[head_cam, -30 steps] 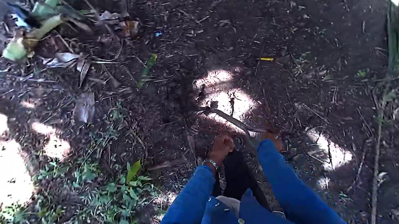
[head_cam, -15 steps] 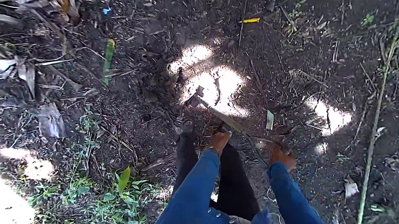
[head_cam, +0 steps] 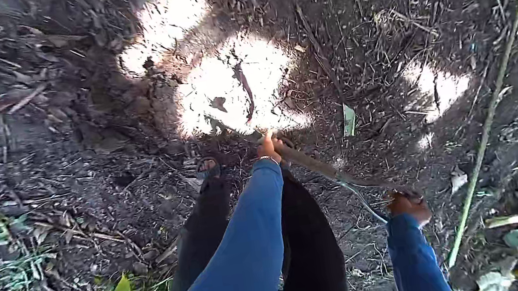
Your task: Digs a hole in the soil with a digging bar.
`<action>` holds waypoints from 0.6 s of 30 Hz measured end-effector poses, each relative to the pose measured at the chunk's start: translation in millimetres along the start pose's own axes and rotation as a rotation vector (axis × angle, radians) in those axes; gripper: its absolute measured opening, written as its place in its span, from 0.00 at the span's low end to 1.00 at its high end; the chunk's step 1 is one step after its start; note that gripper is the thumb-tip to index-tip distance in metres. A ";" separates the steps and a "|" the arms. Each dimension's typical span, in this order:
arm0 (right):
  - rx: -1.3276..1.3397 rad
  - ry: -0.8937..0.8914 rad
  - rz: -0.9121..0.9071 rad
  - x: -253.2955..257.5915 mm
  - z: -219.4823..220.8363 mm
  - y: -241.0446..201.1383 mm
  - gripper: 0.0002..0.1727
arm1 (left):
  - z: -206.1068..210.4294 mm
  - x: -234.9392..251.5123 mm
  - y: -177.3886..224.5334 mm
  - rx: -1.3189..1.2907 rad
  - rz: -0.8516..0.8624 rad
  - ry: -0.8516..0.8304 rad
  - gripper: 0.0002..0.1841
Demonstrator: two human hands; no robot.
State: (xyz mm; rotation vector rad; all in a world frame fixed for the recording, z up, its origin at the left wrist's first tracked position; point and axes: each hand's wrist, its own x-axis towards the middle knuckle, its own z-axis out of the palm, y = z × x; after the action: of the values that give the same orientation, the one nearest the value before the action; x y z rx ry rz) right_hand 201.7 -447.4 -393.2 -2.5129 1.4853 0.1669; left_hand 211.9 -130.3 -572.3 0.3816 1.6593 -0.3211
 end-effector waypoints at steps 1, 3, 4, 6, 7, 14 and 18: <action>0.099 0.011 -0.008 -2.8 0.1 2.7 0.31 | 1.2 7.5 -2.6 -0.080 -0.003 -0.031 0.30; 0.250 0.017 -0.055 -20.9 -6.6 8.1 0.29 | -10.4 8.2 -3.8 -0.146 0.011 -0.088 0.23; 0.302 0.028 -0.080 -33.7 -11.6 13.0 0.28 | -18.5 4.4 -1.4 -0.146 0.017 -0.112 0.20; 0.372 0.080 -0.156 -54.1 -30.8 28.7 0.29 | -37.5 -14.8 1.1 -0.158 0.007 -0.169 0.16; 0.405 0.087 -0.211 -65.0 -44.3 32.9 0.32 | -46.7 -29.8 7.0 -0.177 0.005 -0.200 0.12; 0.421 -0.257 -1.271 -175.2 -178.9 3.0 0.16 | -154.6 -127.5 72.7 -0.366 0.189 -0.524 0.06; 0.233 -0.440 -1.661 -234.3 -226.1 -8.9 0.11 | -220.4 -144.9 92.9 -0.663 0.119 -0.552 0.13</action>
State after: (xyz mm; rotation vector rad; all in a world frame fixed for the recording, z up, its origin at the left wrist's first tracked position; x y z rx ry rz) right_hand 93.2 -298.9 -124.3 -2.3914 -0.8299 0.1879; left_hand 68.9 38.0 -400.7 -0.1086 1.1064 0.2087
